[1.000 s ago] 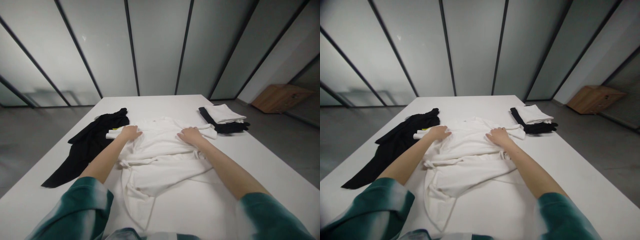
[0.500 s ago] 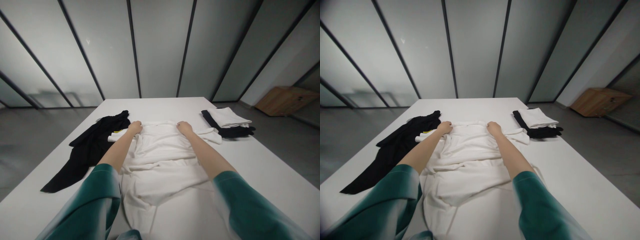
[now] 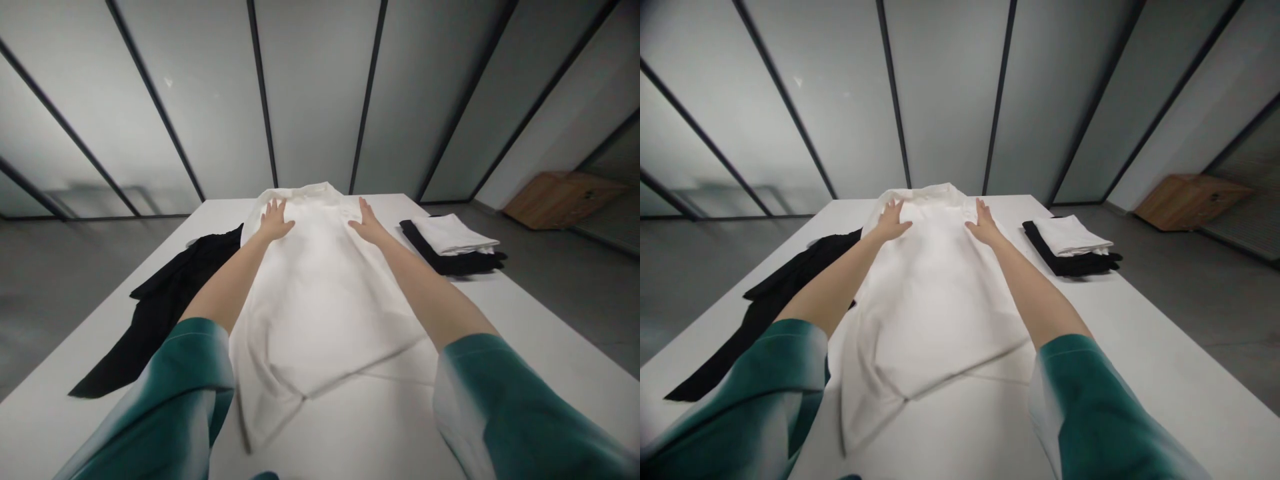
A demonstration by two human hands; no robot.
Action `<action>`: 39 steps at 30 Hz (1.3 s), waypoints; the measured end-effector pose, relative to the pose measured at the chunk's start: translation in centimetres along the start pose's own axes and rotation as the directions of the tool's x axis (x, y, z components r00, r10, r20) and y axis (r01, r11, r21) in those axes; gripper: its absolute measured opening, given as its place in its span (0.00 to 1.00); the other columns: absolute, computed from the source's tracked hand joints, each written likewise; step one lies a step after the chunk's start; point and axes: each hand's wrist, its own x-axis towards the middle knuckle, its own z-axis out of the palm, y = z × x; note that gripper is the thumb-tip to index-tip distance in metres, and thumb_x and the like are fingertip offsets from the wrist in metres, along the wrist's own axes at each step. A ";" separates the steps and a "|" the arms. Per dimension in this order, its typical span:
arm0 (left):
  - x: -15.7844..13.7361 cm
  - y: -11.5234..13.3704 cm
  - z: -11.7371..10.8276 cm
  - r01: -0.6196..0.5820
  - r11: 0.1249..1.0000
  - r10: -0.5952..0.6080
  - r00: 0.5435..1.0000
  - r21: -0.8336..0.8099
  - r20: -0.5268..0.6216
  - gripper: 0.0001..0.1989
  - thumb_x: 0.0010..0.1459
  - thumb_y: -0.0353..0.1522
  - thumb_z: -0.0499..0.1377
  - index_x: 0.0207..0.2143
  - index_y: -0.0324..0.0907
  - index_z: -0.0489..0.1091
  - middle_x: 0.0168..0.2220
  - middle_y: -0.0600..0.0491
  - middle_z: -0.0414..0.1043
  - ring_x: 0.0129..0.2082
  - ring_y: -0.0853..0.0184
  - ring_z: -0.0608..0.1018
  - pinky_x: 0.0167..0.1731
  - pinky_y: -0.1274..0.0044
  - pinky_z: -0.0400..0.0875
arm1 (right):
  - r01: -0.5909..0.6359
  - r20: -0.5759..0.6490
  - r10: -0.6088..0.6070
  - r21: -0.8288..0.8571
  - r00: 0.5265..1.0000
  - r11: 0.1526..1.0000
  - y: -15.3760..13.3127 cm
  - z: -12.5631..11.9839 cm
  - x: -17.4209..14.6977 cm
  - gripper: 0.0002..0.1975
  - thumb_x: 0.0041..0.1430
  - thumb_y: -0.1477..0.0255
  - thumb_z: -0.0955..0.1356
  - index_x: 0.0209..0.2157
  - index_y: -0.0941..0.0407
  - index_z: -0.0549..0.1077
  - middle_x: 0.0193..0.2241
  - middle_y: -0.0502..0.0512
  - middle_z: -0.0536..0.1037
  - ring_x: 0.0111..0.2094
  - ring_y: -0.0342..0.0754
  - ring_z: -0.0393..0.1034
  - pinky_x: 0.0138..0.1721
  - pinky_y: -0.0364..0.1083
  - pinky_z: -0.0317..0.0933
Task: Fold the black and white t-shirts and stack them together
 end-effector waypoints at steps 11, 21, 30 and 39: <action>-11.4 -0.1 5.4 0.009 0.954 -0.120 0.926 0.299 0.357 0.38 0.65 0.53 0.42 0.67 0.38 0.55 0.69 0.36 0.52 0.68 0.47 0.57 0.62 0.56 0.56 | 0.053 0.429 0.162 -0.446 0.889 0.893 1.0 2.3 -13.2 0.33 0.69 0.55 0.54 0.69 0.56 0.55 0.71 0.62 0.49 0.70 0.61 0.44 0.67 0.60 0.42; -13.6 -2.4 7.5 -0.238 0.933 0.133 0.926 0.272 0.352 0.38 0.68 0.51 0.37 0.71 0.38 0.48 0.72 0.42 0.42 0.72 0.54 0.47 0.68 0.59 0.41 | -0.025 0.398 0.271 -0.524 0.876 0.851 -1.0 0.8 -19.3 0.36 0.69 0.52 0.54 0.71 0.57 0.52 0.71 0.65 0.47 0.71 0.64 0.40 0.67 0.62 0.40; -14.5 -2.3 7.1 -0.228 0.936 0.128 0.930 0.268 0.346 0.37 0.68 0.51 0.38 0.71 0.39 0.49 0.72 0.43 0.44 0.71 0.55 0.50 0.68 0.60 0.44 | -0.306 0.118 0.362 -0.336 0.925 0.891 2.7 -2.9 -14.4 0.22 0.68 0.68 0.57 0.56 0.61 0.72 0.52 0.65 0.77 0.55 0.54 0.70 0.55 0.49 0.62; -14.9 -2.2 6.8 -0.214 0.941 0.120 0.935 0.261 0.335 0.36 0.68 0.50 0.39 0.70 0.39 0.50 0.72 0.44 0.45 0.71 0.56 0.51 0.68 0.61 0.44 | -0.713 -0.097 0.731 -0.336 0.676 0.615 7.6 -2.8 -8.8 0.29 0.58 0.59 0.67 0.53 0.67 0.74 0.51 0.78 0.74 0.52 0.65 0.72 0.47 0.56 0.68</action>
